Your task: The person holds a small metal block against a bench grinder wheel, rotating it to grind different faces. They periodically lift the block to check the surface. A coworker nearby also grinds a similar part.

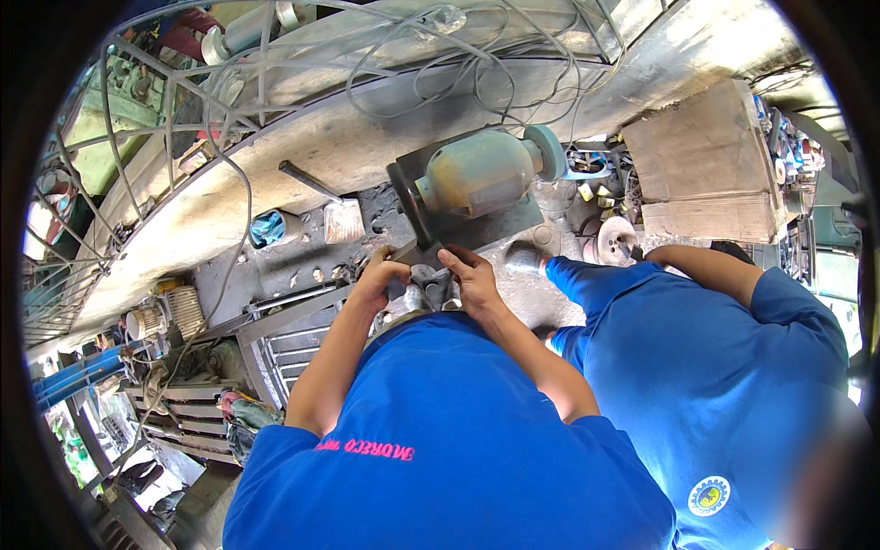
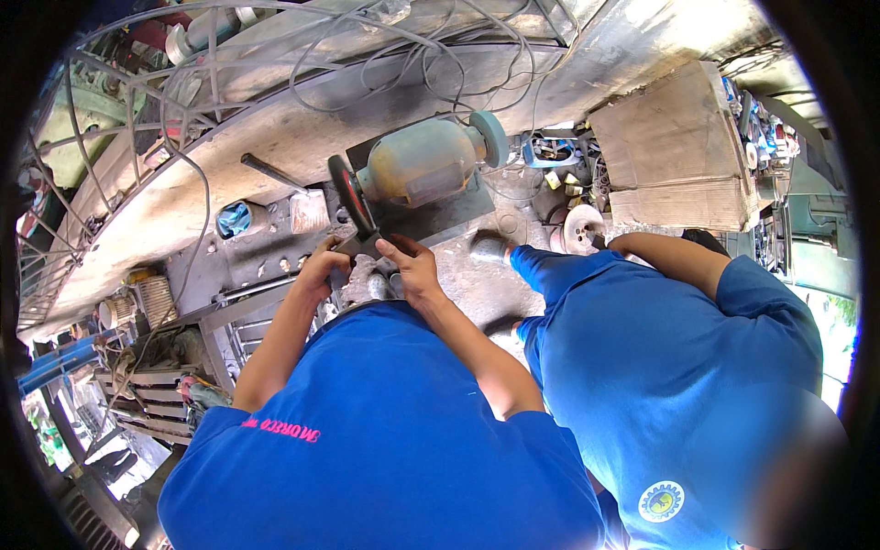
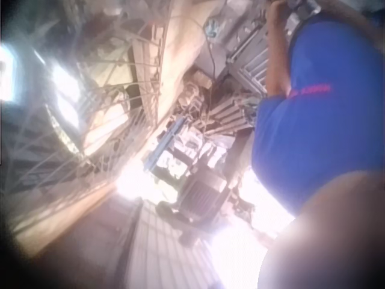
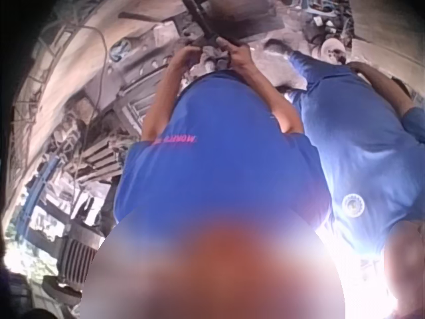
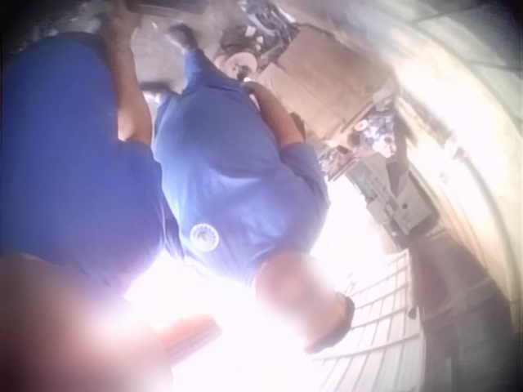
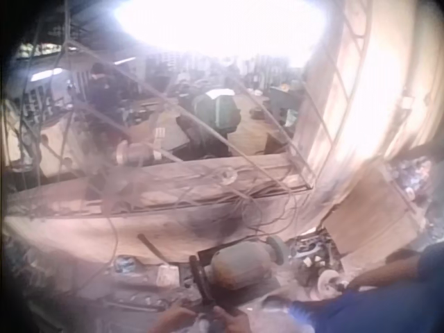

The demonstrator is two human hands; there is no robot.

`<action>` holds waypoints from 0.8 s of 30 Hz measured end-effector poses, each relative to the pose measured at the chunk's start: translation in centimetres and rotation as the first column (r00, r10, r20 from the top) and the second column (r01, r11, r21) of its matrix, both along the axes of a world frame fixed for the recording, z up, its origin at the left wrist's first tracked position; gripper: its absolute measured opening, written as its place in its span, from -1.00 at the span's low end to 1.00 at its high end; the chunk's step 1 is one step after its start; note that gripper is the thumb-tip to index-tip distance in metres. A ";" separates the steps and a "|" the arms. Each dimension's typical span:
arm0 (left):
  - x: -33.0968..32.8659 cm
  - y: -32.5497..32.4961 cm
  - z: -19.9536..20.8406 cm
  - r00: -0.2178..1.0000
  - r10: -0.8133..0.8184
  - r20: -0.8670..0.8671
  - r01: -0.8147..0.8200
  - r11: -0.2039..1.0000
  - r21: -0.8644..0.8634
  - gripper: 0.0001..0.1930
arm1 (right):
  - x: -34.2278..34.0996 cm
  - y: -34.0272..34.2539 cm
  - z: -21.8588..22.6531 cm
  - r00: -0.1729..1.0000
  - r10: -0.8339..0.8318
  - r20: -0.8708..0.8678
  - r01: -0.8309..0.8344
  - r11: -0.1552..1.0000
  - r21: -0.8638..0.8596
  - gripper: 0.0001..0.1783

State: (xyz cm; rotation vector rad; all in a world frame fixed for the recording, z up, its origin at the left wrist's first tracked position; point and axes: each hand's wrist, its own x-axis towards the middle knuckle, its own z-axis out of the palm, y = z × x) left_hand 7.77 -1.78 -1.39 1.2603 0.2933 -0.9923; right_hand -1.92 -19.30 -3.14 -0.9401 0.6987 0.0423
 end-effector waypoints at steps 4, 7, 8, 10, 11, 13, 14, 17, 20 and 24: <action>-0.5 -0.4 -1.5 0.998 0.049 -0.032 -0.050 0.999 -0.010 -0.64 | 0.6 0.0 1.3 0.997 -0.034 -0.063 0.037 0.998 0.050 -0.45; -0.2 -0.4 -2.6 0.998 0.036 -0.047 -0.037 0.999 -0.026 -0.64 | 0.8 -0.2 1.9 0.996 -0.042 -0.080 0.043 0.999 0.021 -0.54; -0.1 -0.4 -2.8 0.998 0.027 -0.054 -0.029 0.999 -0.040 -0.59 | 0.8 -0.2 1.8 0.995 -0.044 -0.085 0.047 0.998 0.037 -0.55; 0.1 -0.2 -2.9 0.998 0.006 -0.060 -0.009 0.999 -0.051 -0.53 | 1.0 -0.1 1.4 0.996 -0.063 -0.068 0.067 0.995 0.073 -0.55; 0.2 -0.3 -2.9 0.998 -0.007 -0.059 0.004 0.999 -0.047 -0.54 | 1.0 -0.2 1.2 0.995 -0.054 -0.079 0.060 0.995 0.076 -0.54; 0.3 -0.4 -2.7 0.998 -0.017 -0.053 0.016 1.000 -0.022 -0.54 | 1.0 -0.4 0.6 0.992 -0.044 -0.117 0.052 0.996 0.071 -0.52; 0.4 -0.4 -2.5 0.999 -0.015 -0.048 0.015 1.000 -0.001 -0.54 | 1.0 -0.4 0.4 0.994 -0.036 -0.100 0.043 0.997 0.069 -0.52; 0.7 -0.6 -2.0 1.000 0.001 -0.030 0.000 1.000 0.030 -0.55 | 1.0 -0.4 0.1 0.994 -0.037 -0.104 0.043 0.998 0.052 -0.52; 0.8 -0.7 -1.8 0.999 -0.008 -0.037 0.008 1.000 0.009 -0.55 | 1.0 -0.2 0.4 0.992 -0.043 -0.116 0.052 0.996 0.077 -0.53; 0.7 -0.9 -2.0 0.998 -0.013 -0.054 0.015 0.999 0.034 -0.57 | 1.2 -0.2 1.1 0.994 -0.062 -0.091 0.070 0.994 0.083 -0.55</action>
